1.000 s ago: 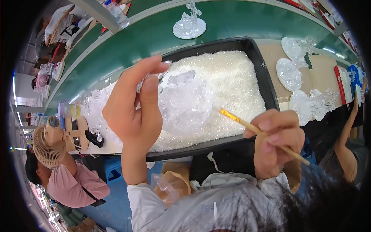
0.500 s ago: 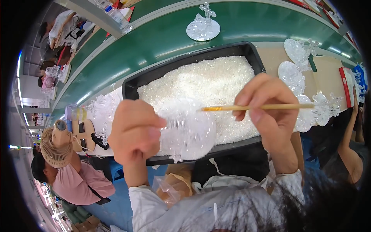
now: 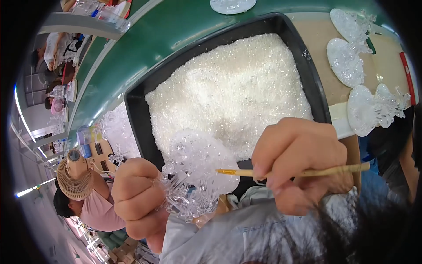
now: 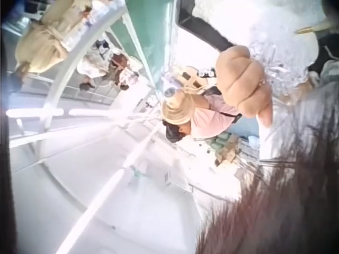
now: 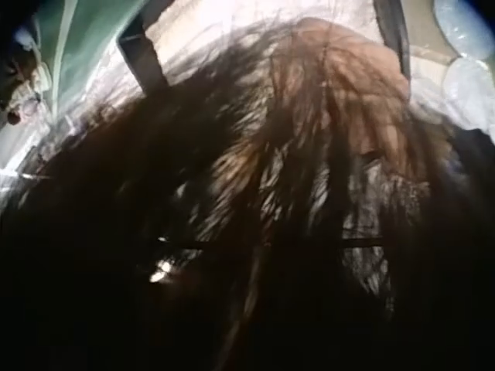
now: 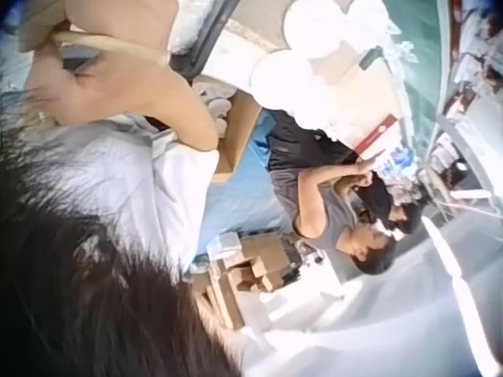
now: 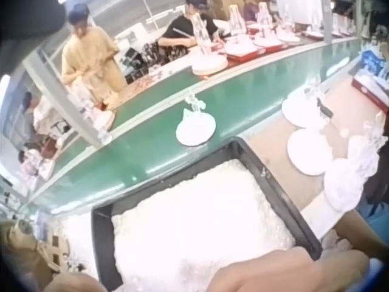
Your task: Applying glue and decorative particles to crystal-like ornament pieces on an assembly line.
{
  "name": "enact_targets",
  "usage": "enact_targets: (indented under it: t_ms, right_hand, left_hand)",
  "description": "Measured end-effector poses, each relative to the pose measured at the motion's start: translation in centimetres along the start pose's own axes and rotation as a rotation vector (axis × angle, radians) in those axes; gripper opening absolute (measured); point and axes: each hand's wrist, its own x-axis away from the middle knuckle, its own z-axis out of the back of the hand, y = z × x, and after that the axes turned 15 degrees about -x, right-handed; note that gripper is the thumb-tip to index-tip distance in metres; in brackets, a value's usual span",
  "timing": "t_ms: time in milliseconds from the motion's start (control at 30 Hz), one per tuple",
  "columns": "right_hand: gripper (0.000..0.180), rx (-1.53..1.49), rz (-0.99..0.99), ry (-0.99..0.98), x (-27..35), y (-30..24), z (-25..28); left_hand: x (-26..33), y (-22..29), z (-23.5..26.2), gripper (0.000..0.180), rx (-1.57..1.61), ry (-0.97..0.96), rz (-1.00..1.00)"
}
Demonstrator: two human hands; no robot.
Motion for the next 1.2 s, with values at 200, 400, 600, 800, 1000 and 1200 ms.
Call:
enact_targets:
  t_ms: [200, 400, 600, 800, 1000, 1200]
  right_hand:
    - [0.031, 0.077, -0.112, -0.136, -0.7, -0.3, 0.2]
    - [0.038, 0.020, -0.130, -0.088, -0.1, -0.4, -0.3]
    - [0.032, 0.133, -0.001, -0.141, 0.1, 0.9, -0.7]
    - [0.017, 0.163, 0.224, -0.023, -0.2, 2.1, -1.7]
    - [0.017, 0.175, 0.249, -0.003, -0.2, 2.0, -1.4]
    - [0.034, 0.233, 0.056, -0.149, 0.1, 0.4, -0.7]
  left_hand:
    - [2.5, 1.1, -0.1, 0.024, 1.288, 0.120, 0.265]
    - [1.1, -0.2, -1.5, 0.031, 1.374, 0.216, 0.243]
    - [-4.0, 8.8, -1.2, 0.039, 0.483, 0.556, 1.358]
    - [-7.9, 8.1, -3.1, 0.036, 0.014, 0.672, 1.481]
    - [-6.4, 5.5, -3.2, 0.034, -0.468, 0.521, 0.989]
    - [-5.8, 2.0, -2.7, 0.036, -0.866, 0.328, 0.449]
